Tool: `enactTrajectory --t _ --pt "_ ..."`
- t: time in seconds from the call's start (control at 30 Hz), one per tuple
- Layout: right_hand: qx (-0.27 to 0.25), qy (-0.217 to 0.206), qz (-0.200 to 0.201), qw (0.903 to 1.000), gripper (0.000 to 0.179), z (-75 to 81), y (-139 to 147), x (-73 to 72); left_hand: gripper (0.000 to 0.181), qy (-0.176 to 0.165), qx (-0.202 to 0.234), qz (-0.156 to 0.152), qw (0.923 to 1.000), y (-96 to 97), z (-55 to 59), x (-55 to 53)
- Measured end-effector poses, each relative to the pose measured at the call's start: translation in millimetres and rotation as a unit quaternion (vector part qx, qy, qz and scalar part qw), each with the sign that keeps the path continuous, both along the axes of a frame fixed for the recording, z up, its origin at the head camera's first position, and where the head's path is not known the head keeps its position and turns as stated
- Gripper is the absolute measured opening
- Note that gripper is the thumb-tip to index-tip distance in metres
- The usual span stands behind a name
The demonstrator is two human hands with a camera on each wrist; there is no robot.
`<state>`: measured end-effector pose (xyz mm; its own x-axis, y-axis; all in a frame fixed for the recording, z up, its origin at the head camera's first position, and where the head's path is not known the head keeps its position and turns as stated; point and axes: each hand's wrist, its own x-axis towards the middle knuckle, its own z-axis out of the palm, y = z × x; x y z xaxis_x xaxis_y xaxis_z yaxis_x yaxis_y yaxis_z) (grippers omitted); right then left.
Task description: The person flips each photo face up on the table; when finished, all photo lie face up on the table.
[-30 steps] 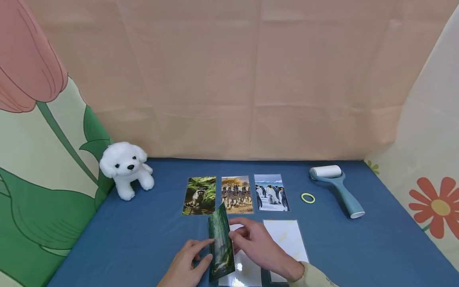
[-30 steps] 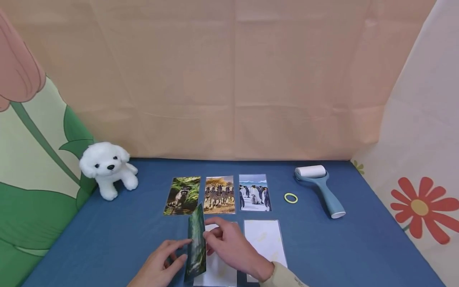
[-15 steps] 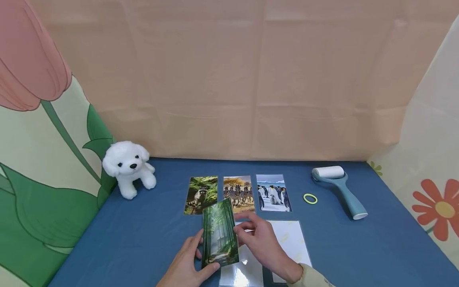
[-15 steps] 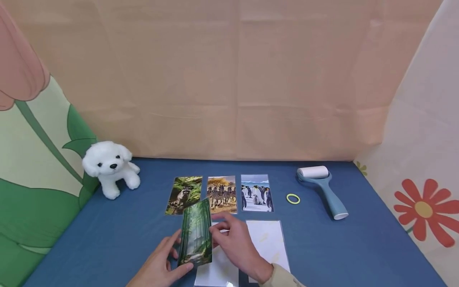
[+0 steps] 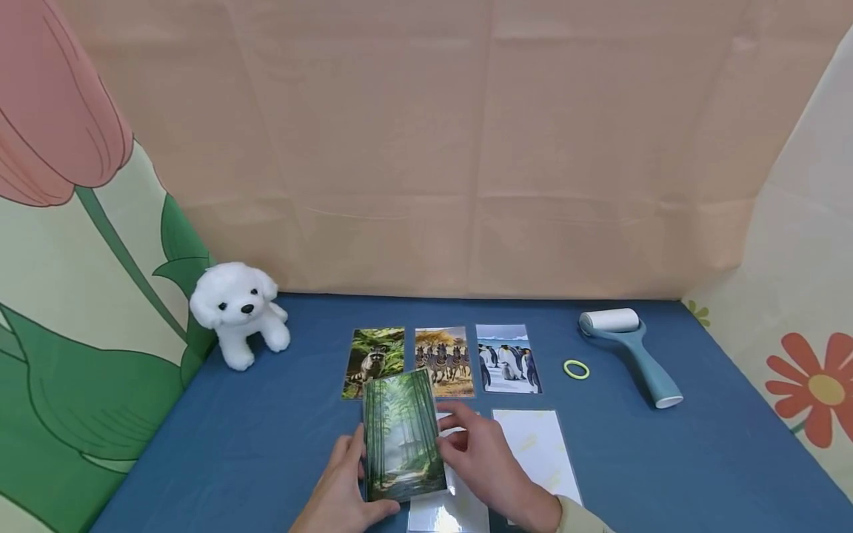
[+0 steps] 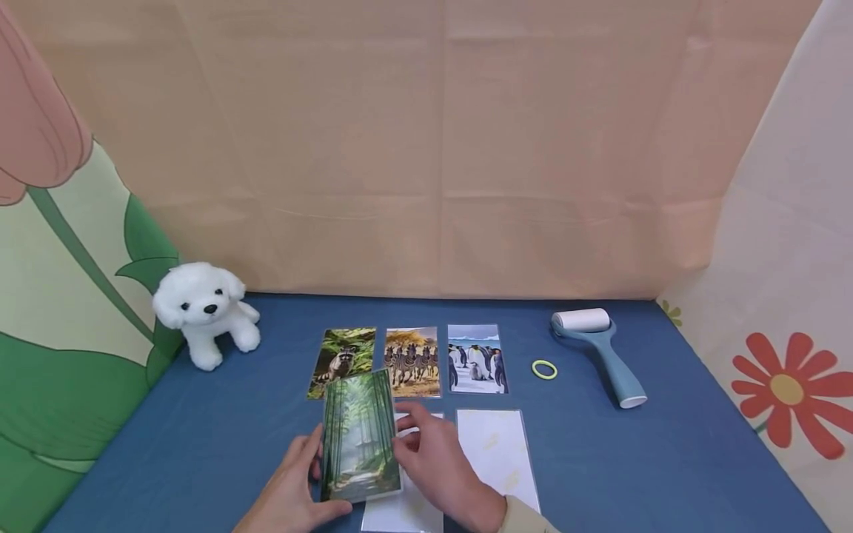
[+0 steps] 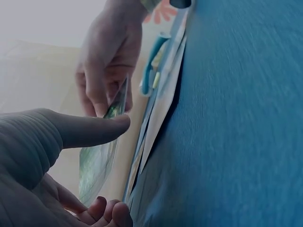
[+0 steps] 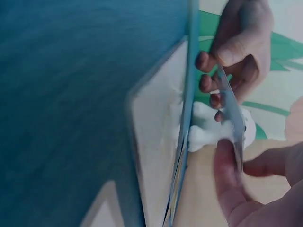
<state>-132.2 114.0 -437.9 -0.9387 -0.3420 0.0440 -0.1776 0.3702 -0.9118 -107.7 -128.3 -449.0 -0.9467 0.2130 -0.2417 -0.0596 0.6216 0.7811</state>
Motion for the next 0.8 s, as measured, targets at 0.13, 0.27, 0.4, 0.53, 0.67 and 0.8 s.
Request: enactTrajectory --t 0.13,0.27,0.4,0.53,0.67,0.8 --pt "0.049 -0.009 0.042 0.9979 0.067 0.4 -2.0 3.1 0.116 0.009 -0.018 0.002 0.9998 -2.1 0.8 -1.0" --pt "0.134 0.006 0.063 0.989 0.088 0.2 -3.6 6.0 0.116 0.021 -0.037 -0.001 0.9991 -5.7 1.1 -0.8" --pt "0.209 0.034 0.065 0.9752 0.099 0.2 -5.0 8.6 0.117 0.031 -0.044 0.001 0.9986 -8.3 1.9 0.7" --pt "0.258 0.067 0.063 0.9617 0.106 0.8 -6.3 10.3 0.117 0.042 -0.05 -0.001 0.9978 -9.3 3.4 1.6" --pt "0.288 0.097 0.058 0.951 0.109 -0.7 -6.7 12.1 0.115 0.043 -0.068 -0.003 0.9968 -8.9 4.3 0.7" --pt "0.291 0.112 0.051 0.9487 0.109 -3.1 -7.2 13.1 0.114 0.039 -0.085 -0.003 0.9957 -9.3 4.4 0.1"
